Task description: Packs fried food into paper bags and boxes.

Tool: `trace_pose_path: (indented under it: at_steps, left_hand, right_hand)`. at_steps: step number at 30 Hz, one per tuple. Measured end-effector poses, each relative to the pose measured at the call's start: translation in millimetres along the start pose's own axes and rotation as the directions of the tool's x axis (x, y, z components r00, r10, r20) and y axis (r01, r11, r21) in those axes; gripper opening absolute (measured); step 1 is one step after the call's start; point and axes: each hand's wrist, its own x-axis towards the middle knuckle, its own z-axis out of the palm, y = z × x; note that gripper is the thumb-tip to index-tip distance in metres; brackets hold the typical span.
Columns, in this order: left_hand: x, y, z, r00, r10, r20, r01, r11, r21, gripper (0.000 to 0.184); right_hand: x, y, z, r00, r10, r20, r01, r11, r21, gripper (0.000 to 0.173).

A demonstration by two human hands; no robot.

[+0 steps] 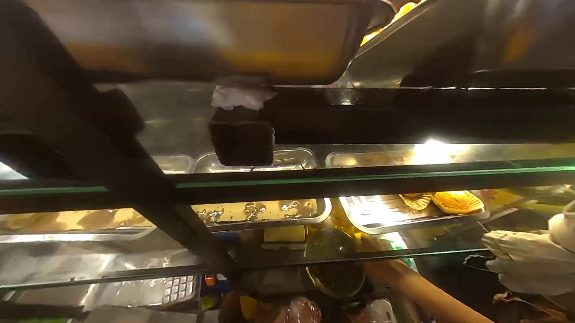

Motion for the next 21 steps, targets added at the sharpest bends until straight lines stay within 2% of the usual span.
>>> trace_pose_path:
  at_steps: [2, 6, 9, 12, 13, 15, 18, 20, 21]
  left_hand:
    - [10, -6, 9, 0.998, -0.017, -0.056, 0.019, 0.999, 0.027, 0.017]
    - [36, -15, 30, 0.992, -0.055, -0.114, 0.06, 0.997, 0.041, 0.021]
    - [57, -21, 35, 0.99, -0.029, -0.138, 0.038, 0.997, 0.063, 0.019]
    - [77, -26, 38, 0.991, -0.028, -0.132, 0.039, 0.996, 0.078, 0.02]
    - [82, -28, 39, 0.991, -0.032, -0.127, 0.041, 0.997, 0.07, 0.019]
    - [91, -30, 43, 0.994, -0.046, -0.099, 0.052, 0.997, 0.055, 0.019]
    - [101, -32, 48, 0.996, -0.087, -0.007, 0.087, 0.996, 0.027, 0.017]
    - [105, -30, 52, 0.986, -0.157, 0.053, 0.158, 0.987, -0.014, 0.015]
    - [106, -28, 54, 0.976, -0.2, 0.084, 0.203, 0.979, -0.033, 0.014]
  right_hand:
    - [6, -2, 0, 0.997, 0.005, -0.076, -0.005, 1.0, 0.004, 0.038]
    - [38, 8, 32, 0.974, -0.064, -0.215, 0.09, 0.99, 0.112, 0.039]
    - [38, 22, 32, 0.974, -0.124, -0.192, 0.133, 0.991, 0.032, 0.036]
    - [18, 50, 24, 0.974, -0.149, -0.173, 0.157, 0.987, 0.032, 0.036]
    - [12, 61, 25, 0.971, -0.154, -0.185, 0.17, 0.982, 0.078, 0.036]
    - [1, 84, 32, 0.964, -0.153, -0.22, 0.212, 0.937, 0.278, 0.039]
    - [-19, 100, 45, 0.946, -0.172, -0.276, 0.307, 0.749, 0.587, 0.034]
    - [-31, 100, 49, 0.947, -0.204, -0.249, 0.321, 0.66, 0.679, 0.036]
    - [-34, 99, 51, 0.945, -0.223, -0.241, 0.328, 0.66, 0.676, 0.039]
